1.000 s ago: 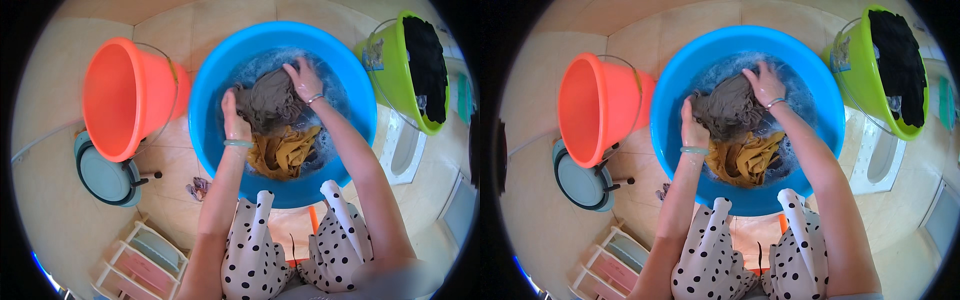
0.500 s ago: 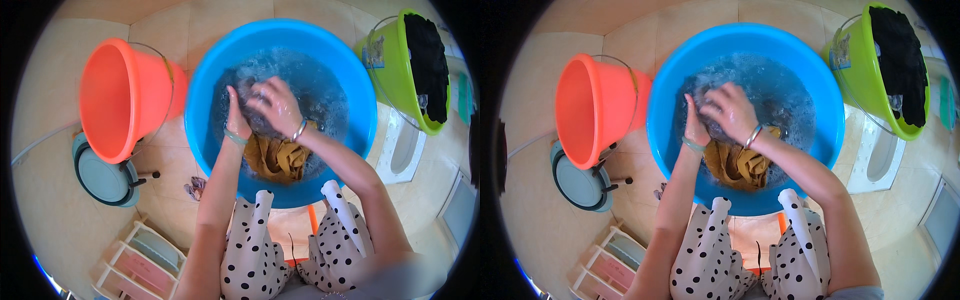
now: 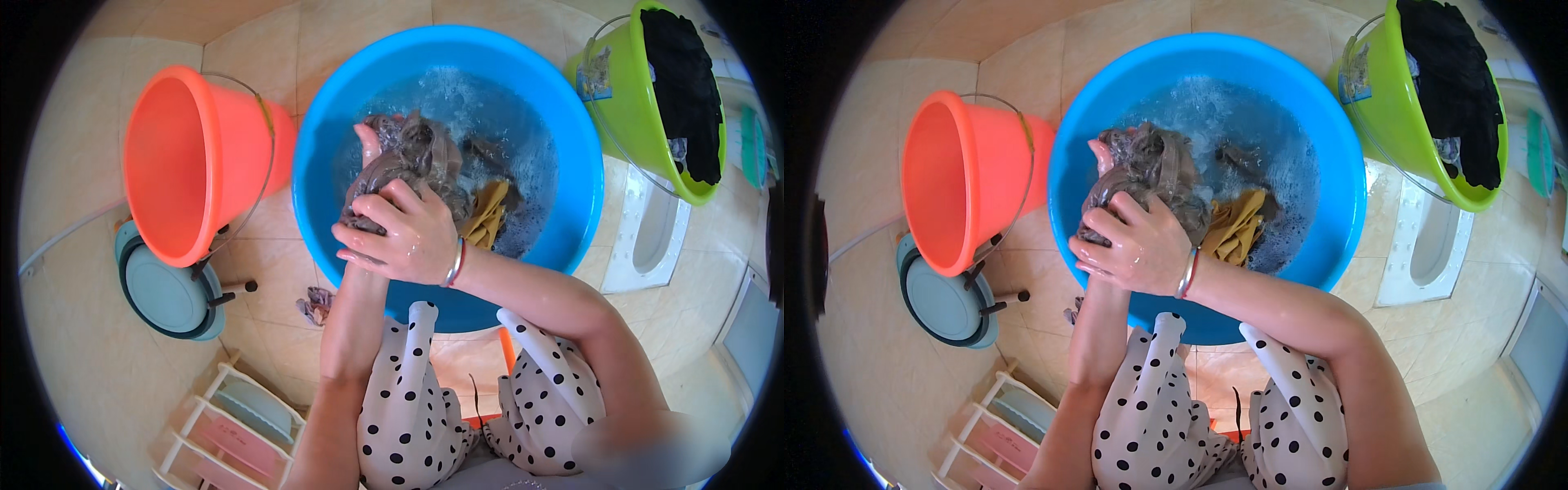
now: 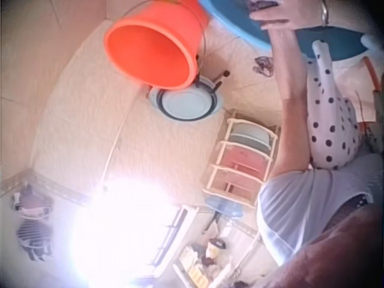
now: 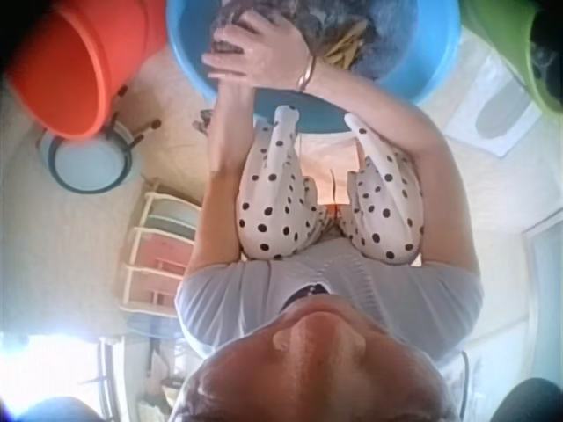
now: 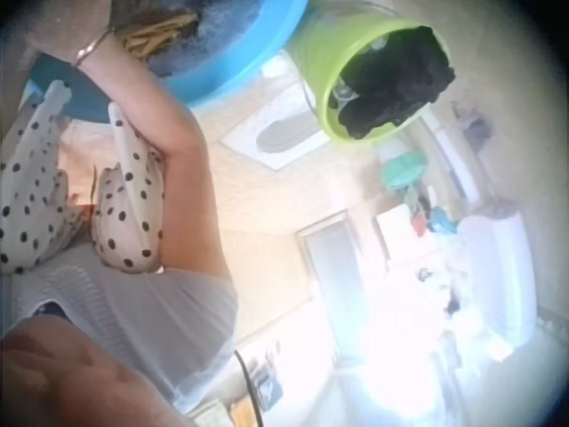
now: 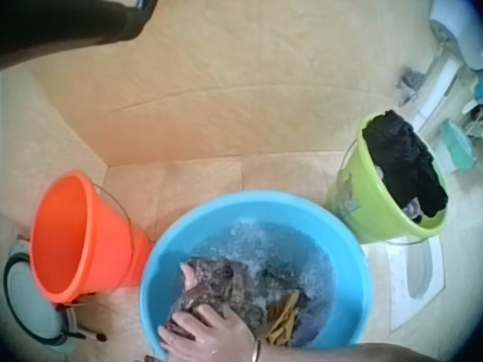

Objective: The person is hand-washing clothes in a blue basin filled with soapy water. They scrub and rinse several items, including a light-colored cloth, a dark garment, and a yellow garment, before transferring them into an orange bucket.

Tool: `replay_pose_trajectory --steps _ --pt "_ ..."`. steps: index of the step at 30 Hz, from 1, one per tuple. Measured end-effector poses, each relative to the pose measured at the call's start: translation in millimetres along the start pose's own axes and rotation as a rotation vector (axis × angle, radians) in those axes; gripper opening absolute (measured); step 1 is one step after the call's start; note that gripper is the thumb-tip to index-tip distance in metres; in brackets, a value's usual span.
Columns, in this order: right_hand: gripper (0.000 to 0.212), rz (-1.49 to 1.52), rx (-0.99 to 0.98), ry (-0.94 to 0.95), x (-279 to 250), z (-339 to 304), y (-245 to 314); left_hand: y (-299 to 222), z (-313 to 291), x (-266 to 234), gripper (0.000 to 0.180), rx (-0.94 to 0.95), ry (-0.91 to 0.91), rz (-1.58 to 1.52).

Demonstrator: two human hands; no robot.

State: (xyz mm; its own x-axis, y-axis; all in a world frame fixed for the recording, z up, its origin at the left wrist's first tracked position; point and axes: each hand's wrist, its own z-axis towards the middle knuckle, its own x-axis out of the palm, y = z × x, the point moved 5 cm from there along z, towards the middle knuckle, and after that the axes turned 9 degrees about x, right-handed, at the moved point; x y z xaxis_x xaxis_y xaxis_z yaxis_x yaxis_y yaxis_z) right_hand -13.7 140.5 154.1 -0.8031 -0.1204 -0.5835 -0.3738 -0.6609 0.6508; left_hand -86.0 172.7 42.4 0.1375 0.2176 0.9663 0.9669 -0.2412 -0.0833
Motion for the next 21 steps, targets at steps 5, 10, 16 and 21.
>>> replay_pose_trajectory --steps 5,10,16,21 --pt "0.018 0.178 0.054 -0.032 6.4 3.4 -31.0 9.0 -13.9 -1.4 0.063 0.235 -0.255 0.366" --pt "0.008 0.294 0.125 0.011 27.3 6.3 -59.4 -4.2 -39.0 -44.3 0.053 0.441 -0.486 0.5" --pt "0.036 -0.155 0.7 0.211 37.5 -13.9 -205.9 2.8 -29.5 -16.3 0.043 0.522 -0.827 0.49" --pt "0.053 -0.367 0.612 0.101 37.0 -26.8 -201.3 -25.9 -38.5 -58.7 0.058 0.602 -0.589 0.756"
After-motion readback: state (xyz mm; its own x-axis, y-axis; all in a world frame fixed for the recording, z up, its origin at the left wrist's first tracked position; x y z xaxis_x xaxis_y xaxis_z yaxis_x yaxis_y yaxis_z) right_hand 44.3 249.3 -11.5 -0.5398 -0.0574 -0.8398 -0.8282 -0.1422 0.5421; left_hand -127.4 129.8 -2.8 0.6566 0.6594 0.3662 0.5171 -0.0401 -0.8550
